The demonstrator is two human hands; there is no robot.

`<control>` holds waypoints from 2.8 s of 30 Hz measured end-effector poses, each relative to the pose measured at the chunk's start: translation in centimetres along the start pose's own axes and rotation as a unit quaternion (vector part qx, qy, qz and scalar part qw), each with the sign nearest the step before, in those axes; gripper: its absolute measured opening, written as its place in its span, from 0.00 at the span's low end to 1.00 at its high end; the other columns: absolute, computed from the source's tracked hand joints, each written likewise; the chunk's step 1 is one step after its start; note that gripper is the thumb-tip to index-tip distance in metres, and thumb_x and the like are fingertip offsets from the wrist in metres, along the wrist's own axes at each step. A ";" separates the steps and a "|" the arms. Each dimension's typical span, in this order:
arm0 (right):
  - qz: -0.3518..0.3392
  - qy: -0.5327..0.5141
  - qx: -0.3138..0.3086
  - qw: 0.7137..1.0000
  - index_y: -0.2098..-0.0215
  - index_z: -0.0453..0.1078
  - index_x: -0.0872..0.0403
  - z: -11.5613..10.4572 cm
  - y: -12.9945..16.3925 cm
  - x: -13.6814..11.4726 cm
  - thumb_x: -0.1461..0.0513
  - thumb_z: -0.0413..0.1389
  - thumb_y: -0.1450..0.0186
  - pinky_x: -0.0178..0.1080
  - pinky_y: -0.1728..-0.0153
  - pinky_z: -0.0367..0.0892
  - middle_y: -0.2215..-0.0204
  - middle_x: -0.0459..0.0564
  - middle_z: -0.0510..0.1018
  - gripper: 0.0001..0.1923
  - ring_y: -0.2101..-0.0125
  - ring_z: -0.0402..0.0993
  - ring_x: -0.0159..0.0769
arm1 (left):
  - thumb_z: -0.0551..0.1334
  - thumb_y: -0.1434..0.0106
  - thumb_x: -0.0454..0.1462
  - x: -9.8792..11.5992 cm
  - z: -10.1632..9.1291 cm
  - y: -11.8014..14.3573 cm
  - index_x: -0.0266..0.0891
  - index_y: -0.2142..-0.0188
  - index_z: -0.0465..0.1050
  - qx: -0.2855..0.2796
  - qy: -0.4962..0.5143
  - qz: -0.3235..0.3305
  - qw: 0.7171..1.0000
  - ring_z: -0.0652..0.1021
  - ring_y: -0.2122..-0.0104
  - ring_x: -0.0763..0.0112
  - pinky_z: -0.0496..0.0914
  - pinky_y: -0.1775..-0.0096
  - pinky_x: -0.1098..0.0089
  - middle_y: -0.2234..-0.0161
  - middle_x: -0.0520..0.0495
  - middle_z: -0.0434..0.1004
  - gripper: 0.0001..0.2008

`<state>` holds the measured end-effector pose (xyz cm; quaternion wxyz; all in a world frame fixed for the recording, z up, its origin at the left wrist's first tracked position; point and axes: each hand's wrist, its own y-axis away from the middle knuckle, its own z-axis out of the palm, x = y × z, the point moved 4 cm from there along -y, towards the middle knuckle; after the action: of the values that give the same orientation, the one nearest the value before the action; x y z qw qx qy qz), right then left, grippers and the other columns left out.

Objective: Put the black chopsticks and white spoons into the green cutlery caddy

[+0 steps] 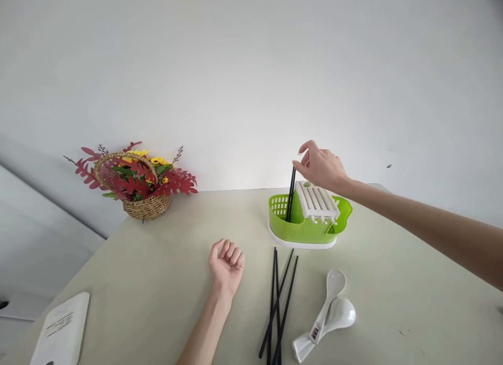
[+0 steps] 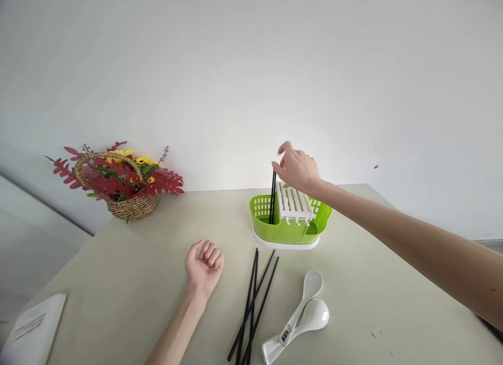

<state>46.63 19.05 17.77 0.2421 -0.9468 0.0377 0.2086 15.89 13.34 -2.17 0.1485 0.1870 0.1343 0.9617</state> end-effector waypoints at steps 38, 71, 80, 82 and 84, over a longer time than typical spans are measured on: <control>-0.499 0.203 -0.293 0.790 0.37 0.67 0.59 9.8 19.9 -0.4 0.67 0.54 0.35 0.41 0.77 0.39 0.83 0.44 0.75 0.27 0.85 0.62 0.36 | 0.61 0.28 0.46 -6.4 0.9 2.5 0.42 0.76 0.64 -0.160 -0.828 0.242 0.480 0.62 0.81 0.70 0.44 0.69 0.66 0.80 0.50 0.68 0.20; -0.552 0.258 -0.316 0.727 0.58 0.73 0.56 6.9 18.8 -4.7 0.76 0.53 0.33 0.40 0.78 0.43 0.83 0.43 0.72 0.13 0.84 0.61 0.33 | 0.58 0.28 0.45 -6.7 2.1 3.6 0.40 0.73 0.68 -0.255 -0.725 0.171 0.616 0.69 0.74 0.71 0.59 0.70 0.71 0.75 0.52 0.70 0.18; -0.505 0.280 -0.335 0.744 0.64 0.72 0.57 3.4 16.0 -5.6 0.73 0.54 0.30 0.39 0.77 0.42 0.81 0.45 0.74 0.09 0.82 0.62 0.32 | 0.57 0.27 0.56 -7.1 2.9 4.5 0.36 0.58 0.73 -0.341 -0.586 -0.039 0.734 0.75 0.71 0.69 0.67 0.64 0.68 0.68 0.44 0.79 0.24; -0.503 0.289 -0.321 0.748 0.66 0.71 0.56 2.9 15.4 -5.5 0.75 0.54 0.32 0.39 0.77 0.41 0.81 0.45 0.73 0.10 0.81 0.63 0.32 | 0.59 0.28 0.57 -7.4 2.8 4.8 0.36 0.57 0.73 -0.352 -0.563 -0.092 0.742 0.74 0.75 0.70 0.66 0.68 0.68 0.73 0.46 0.77 0.25; -0.507 0.294 -0.306 0.750 0.67 0.70 0.56 2.4 15.0 -5.3 0.75 0.55 0.33 0.39 0.77 0.41 0.79 0.47 0.75 0.10 0.79 0.66 0.33 | 0.59 0.28 0.58 -7.7 2.6 4.8 0.37 0.57 0.72 -0.355 -0.544 -0.127 0.749 0.73 0.79 0.72 0.65 0.71 0.69 0.77 0.51 0.73 0.25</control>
<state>38.30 6.80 11.40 -0.0133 -0.8651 -0.4439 -0.2333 22.64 6.84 -0.75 0.3732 0.5937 -0.2977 0.6478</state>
